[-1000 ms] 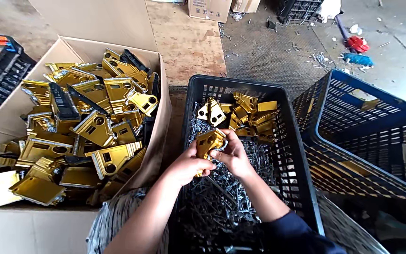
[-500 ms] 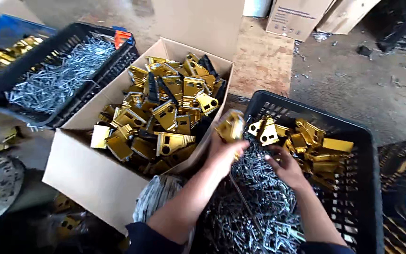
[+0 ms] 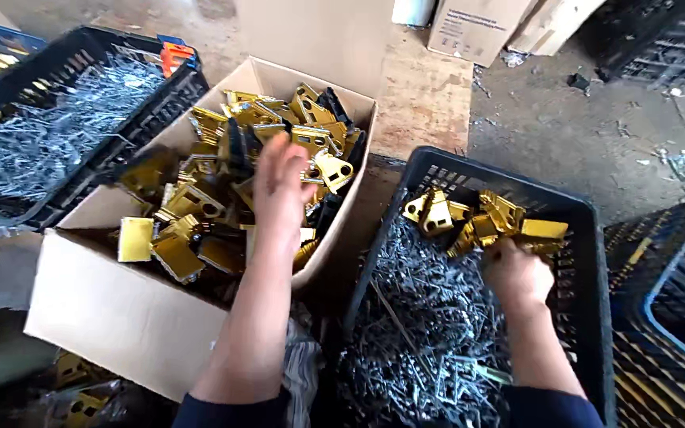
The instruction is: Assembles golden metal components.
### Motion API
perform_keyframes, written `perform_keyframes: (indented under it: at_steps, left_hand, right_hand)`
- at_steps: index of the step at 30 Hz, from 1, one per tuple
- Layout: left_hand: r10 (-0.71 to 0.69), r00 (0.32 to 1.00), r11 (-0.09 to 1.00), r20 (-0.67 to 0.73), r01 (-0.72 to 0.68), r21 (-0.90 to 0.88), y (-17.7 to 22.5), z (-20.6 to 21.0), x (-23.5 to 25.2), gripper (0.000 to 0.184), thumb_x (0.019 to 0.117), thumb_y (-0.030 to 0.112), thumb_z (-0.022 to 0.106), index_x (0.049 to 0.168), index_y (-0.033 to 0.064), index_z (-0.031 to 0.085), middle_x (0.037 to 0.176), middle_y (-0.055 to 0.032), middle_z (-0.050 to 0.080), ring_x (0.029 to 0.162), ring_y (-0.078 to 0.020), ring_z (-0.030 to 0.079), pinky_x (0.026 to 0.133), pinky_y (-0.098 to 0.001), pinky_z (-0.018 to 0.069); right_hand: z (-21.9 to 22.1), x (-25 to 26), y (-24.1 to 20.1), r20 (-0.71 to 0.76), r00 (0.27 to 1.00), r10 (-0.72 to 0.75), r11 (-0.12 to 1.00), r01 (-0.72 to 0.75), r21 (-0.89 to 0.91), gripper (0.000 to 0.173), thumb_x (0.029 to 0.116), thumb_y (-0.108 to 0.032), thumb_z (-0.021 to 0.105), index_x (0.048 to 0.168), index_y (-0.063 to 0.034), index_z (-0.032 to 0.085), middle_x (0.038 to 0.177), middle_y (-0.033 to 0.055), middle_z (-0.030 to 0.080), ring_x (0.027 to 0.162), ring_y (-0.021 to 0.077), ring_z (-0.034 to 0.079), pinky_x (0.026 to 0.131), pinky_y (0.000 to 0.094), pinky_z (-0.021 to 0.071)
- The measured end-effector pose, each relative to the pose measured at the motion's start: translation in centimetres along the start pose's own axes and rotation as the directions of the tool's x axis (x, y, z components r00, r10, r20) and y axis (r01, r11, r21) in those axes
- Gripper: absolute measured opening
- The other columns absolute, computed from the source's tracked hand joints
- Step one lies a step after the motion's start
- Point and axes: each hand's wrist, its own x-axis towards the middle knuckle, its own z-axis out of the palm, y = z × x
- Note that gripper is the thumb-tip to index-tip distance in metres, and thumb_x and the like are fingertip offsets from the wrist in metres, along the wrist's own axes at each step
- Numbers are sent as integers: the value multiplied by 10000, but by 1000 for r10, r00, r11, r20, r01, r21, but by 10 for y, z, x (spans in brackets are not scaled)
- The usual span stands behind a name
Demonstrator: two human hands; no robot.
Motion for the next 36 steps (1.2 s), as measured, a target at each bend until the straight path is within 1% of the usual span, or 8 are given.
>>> perform_keyframes:
  at_steps: [3, 7, 12, 16, 22, 27, 32, 36]
  left_hand:
    - [-461, 747, 880, 479, 455, 137, -16, 49, -48, 759, 1002, 694, 384, 1591, 226, 291, 1489, -122, 517, 1235, -339, 612, 893, -575, 559]
    - [-490, 571, 843, 659, 503, 191, -40, 82, -81, 822, 966, 571, 596, 1607, 204, 234, 1414, -140, 564, 1166, -313, 633, 878, -536, 569]
    - [70, 895, 997, 441, -79, 2, -52, 73, -58, 900, 786, 19, 802, 1503, 35, 258, 1264, -126, 608, 1090, -189, 675, 911, -357, 611]
    - [167, 927, 955, 337, -237, 179, -49, 65, -46, 922, 821, 202, 848, 1514, 45, 262, 1314, -101, 600, 1179, -140, 641, 995, -321, 576]
    - [-245, 889, 968, 386, 247, 46, -41, 69, -70, 657, 922, 241, 753, 1461, 201, 379, 1186, -39, 613, 889, -127, 646, 684, -296, 564]
    - [-408, 771, 866, 488, 496, -60, -45, 80, -84, 628, 933, 179, 715, 1461, 231, 378, 1132, -59, 612, 835, -141, 641, 678, -292, 562]
    - [-308, 629, 876, 714, 481, -47, -52, 72, -91, 783, 885, 189, 777, 1500, 203, 292, 1145, -74, 648, 875, -146, 668, 745, -294, 582]
    - [-277, 550, 930, 788, 359, 76, -44, 66, -92, 958, 771, -93, 764, 1539, 144, 244, 1252, -98, 626, 1065, -184, 674, 892, -356, 594]
  right_hand:
    - [-23, -40, -8, -479, 856, -195, 938, 305, 163, 324, 905, -40, 607, 1220, -5, 678, 1168, 299, 660, 987, 481, 678, 758, 654, 540]
    - [-4, -68, -44, -819, 272, -504, 513, 858, -31, 232, 882, -89, 688, 1077, -64, 565, 1130, 194, 638, 1026, 303, 669, 835, 406, 590]
    - [61, -44, -46, -107, 894, -435, 826, 444, 348, 264, 921, -196, 741, 1123, -26, 743, 1122, 208, 705, 967, 383, 703, 820, 590, 584]
    - [116, -46, -55, 381, 901, -205, 979, 181, 98, 345, 997, -159, 575, 1318, -86, 676, 1267, 232, 671, 1152, 464, 647, 900, 678, 515]
    - [54, -71, -39, -1, 988, -158, 732, 118, 671, 220, 983, -169, 676, 1117, -12, 750, 943, 142, 758, 821, 264, 741, 800, 499, 607]
    - [-23, -103, -60, -76, 977, -199, -285, 17, 958, 205, 1001, -3, 547, 1074, -49, 733, 843, 37, 719, 675, 111, 689, 672, 299, 627]
    - [-16, -105, -75, -455, 875, -164, 24, 465, 885, 115, 917, 31, 685, 1024, 2, 713, 897, 33, 728, 713, 77, 685, 636, 239, 608]
    - [-7, -97, -67, -731, 652, -202, 209, 758, 618, 112, 891, -196, 779, 923, -92, 750, 1257, 78, 586, 1214, 158, 550, 1000, 295, 510]
